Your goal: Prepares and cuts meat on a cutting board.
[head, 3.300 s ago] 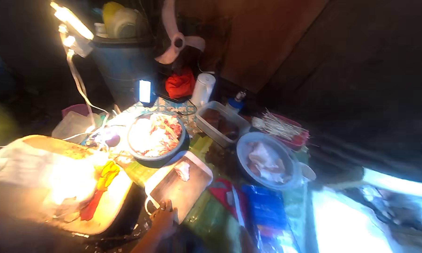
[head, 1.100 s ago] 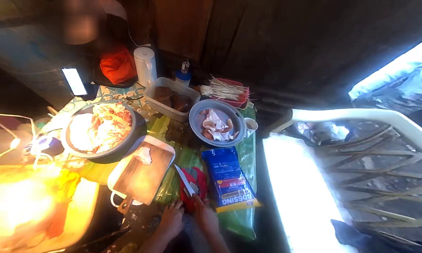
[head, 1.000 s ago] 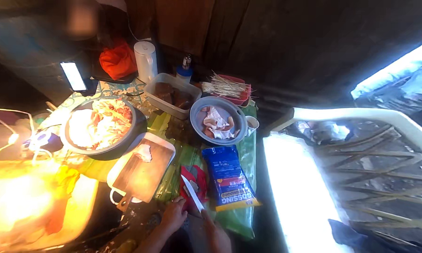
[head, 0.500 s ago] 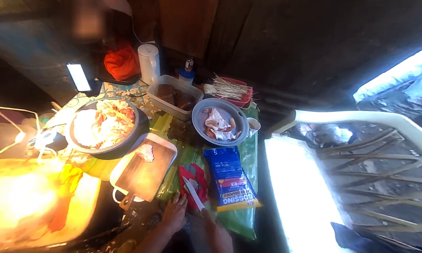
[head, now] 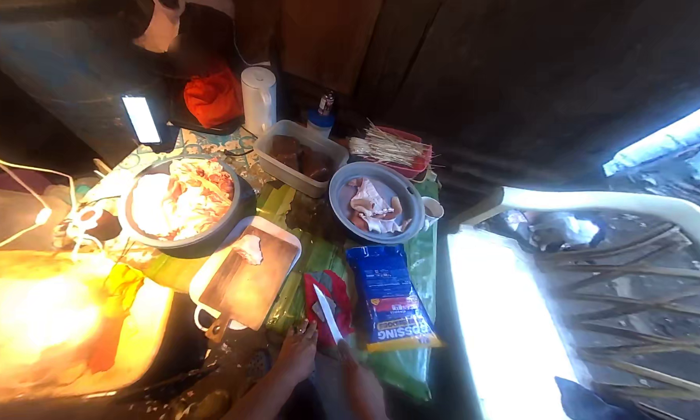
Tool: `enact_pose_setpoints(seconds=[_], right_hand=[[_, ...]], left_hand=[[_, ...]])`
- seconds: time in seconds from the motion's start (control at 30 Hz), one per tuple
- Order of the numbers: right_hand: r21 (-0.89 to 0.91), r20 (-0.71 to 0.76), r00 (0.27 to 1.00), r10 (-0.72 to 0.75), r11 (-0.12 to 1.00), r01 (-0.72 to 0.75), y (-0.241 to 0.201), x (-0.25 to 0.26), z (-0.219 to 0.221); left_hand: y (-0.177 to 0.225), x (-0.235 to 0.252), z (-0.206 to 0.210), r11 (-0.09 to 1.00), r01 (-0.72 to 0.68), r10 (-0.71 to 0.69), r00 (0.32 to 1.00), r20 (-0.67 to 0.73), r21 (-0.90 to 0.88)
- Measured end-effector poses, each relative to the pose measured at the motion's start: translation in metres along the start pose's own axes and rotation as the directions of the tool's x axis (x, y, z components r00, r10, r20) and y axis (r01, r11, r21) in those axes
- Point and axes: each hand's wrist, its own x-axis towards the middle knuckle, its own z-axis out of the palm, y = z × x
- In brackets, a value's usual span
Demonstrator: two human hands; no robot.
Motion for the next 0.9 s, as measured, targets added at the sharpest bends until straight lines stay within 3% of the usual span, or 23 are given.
enact_pose_setpoints(seconds=[0.1, 0.17, 0.37, 0.57, 0.77, 0.83, 0.9], right_hand=[[0.029, 0.018, 0.999, -0.046, 0.999, 0.045, -0.043, 0.049, -0.009], [0.017, 0.047, 0.998, -0.043, 0.999, 0.042, -0.055, 0.053, -0.018], [0.009, -0.053, 0.999, 0.002, 1.0, -0.001, 0.009, -0.025, 0.001], [-0.008, 0.053, 0.998, -0.031, 0.999, 0.031, -0.057, 0.052, -0.024], [0.011, -0.019, 1.0, 0.02, 1.0, -0.019, 0.004, -0.03, -0.012], [-0.002, -0.021, 1.0, 0.015, 1.0, -0.015, 0.003, -0.024, -0.006], [-0.015, 0.01, 1.0, -0.019, 1.0, 0.019, -0.018, 0.013, -0.006]], left_hand=[[0.001, -0.001, -0.001, 1.0, -0.001, 0.001, 1.0, 0.009, 0.03], [0.001, -0.005, 0.0, 0.999, 0.002, -0.003, 1.0, 0.019, 0.037], [-0.006, -0.005, 0.001, 0.999, -0.031, 0.031, 1.0, 0.001, -0.024], [-0.003, -0.004, -0.002, 0.998, -0.025, 0.025, 1.0, 0.008, 0.049], [-0.007, -0.003, -0.003, 0.999, -0.048, 0.048, 0.999, 0.012, 0.006], [-0.009, -0.001, -0.001, 0.999, -0.047, 0.048, 0.999, 0.005, -0.011], [-0.008, -0.001, 0.001, 0.999, -0.041, 0.041, 0.999, 0.001, -0.007]])
